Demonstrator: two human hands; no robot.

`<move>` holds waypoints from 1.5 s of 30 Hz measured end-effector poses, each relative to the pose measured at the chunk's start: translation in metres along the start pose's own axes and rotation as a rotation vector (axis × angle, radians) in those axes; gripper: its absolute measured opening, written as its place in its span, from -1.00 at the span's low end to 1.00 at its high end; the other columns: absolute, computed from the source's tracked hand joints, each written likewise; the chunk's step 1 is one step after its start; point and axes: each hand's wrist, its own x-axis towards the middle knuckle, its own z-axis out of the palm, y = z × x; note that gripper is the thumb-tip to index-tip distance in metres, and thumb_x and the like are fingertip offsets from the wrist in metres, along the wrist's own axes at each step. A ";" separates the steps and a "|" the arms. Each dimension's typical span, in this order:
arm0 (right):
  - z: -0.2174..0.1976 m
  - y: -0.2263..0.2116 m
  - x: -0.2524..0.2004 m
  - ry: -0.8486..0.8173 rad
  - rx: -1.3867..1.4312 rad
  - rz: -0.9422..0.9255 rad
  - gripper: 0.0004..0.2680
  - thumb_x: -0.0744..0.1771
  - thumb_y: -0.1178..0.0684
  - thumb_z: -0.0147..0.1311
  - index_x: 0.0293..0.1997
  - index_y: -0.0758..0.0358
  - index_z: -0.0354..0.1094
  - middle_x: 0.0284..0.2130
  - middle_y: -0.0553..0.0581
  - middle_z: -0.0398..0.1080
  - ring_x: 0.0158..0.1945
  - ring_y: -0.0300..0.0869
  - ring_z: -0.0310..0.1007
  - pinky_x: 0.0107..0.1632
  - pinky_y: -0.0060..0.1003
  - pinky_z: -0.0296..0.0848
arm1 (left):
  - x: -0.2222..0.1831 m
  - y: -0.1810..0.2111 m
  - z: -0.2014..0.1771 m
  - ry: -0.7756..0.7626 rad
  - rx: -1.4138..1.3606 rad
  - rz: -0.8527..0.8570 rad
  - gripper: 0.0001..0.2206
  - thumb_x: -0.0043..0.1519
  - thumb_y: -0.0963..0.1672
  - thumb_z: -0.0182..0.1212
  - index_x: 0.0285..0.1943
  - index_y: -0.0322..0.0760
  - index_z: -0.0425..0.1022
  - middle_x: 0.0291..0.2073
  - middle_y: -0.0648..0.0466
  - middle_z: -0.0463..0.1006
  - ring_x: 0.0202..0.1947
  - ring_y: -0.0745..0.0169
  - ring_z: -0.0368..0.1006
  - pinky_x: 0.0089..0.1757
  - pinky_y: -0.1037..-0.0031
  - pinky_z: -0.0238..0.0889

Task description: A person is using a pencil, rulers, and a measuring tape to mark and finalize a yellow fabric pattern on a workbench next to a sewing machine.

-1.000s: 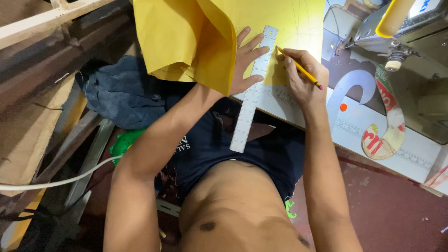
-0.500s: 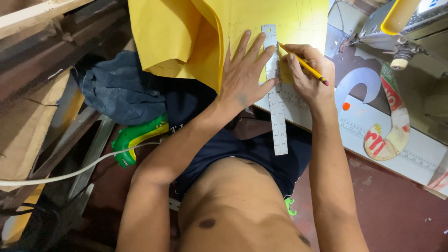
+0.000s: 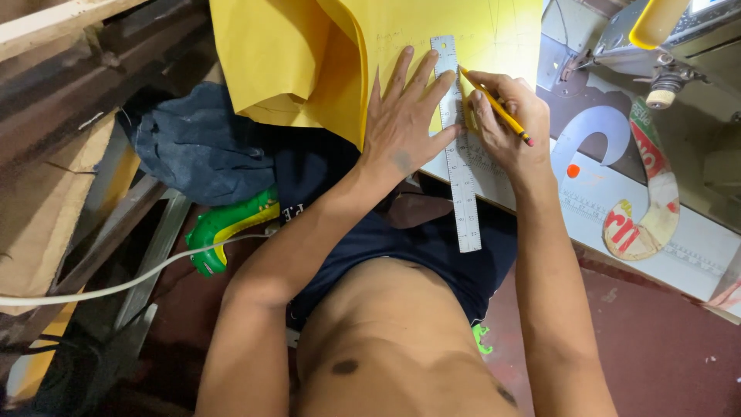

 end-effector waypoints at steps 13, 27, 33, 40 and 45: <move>-0.005 -0.026 -0.036 0.050 0.112 0.220 -0.81 0.45 0.11 -0.05 0.14 0.33 0.43 0.00 0.17 0.53 0.04 -0.14 0.54 0.11 -0.33 0.43 | -0.003 -0.034 -0.013 -0.113 -0.075 0.062 -0.31 0.35 0.11 0.24 0.57 -0.19 0.11 0.57 -0.08 -0.10 0.55 -0.13 -0.37 0.40 0.00 -0.22; 0.014 -0.030 -0.044 0.135 0.095 0.099 -0.86 0.47 0.20 -0.05 0.14 0.31 0.38 -0.09 0.22 0.51 0.03 -0.01 0.53 0.15 -0.18 0.44 | -0.018 -0.054 -0.030 -0.042 -0.053 0.136 -0.39 0.43 0.11 0.14 0.61 -0.03 0.09 0.59 0.12 -0.10 0.57 -0.01 -0.33 0.40 -0.14 -0.35; 0.028 -0.067 -0.063 -0.084 -0.391 0.024 -0.54 0.38 -0.39 -0.01 0.13 0.25 0.27 -0.24 0.23 0.20 -0.24 0.12 0.20 -0.20 -0.03 0.20 | -0.004 -0.041 0.032 0.210 -0.342 0.076 -0.27 0.36 0.07 0.43 0.58 -0.29 0.13 0.58 -0.21 -0.21 0.58 -0.28 -0.51 0.46 -0.10 -0.11; -0.014 -0.059 -0.102 -0.201 -0.415 0.241 -0.78 0.38 0.02 0.21 0.09 0.22 0.34 -0.22 0.20 0.29 -0.15 0.11 0.33 -0.39 0.02 0.36 | -0.014 -0.057 -0.002 0.165 -0.586 0.028 -0.48 0.56 0.03 -0.15 0.62 -0.21 -0.11 0.58 -0.08 -0.03 0.61 -0.18 -0.30 0.48 -0.04 -0.19; -0.060 -0.053 -0.117 -0.095 -0.283 0.252 -0.87 0.32 0.34 0.00 -0.11 0.29 0.35 -0.56 -0.10 0.36 -0.20 -0.10 0.35 -0.09 -0.25 0.37 | -0.016 -0.043 -0.025 0.141 -0.504 -0.001 -0.48 0.53 0.05 -0.18 0.57 -0.28 0.00 0.53 -0.14 0.11 0.57 -0.19 -0.16 0.40 -0.06 -0.08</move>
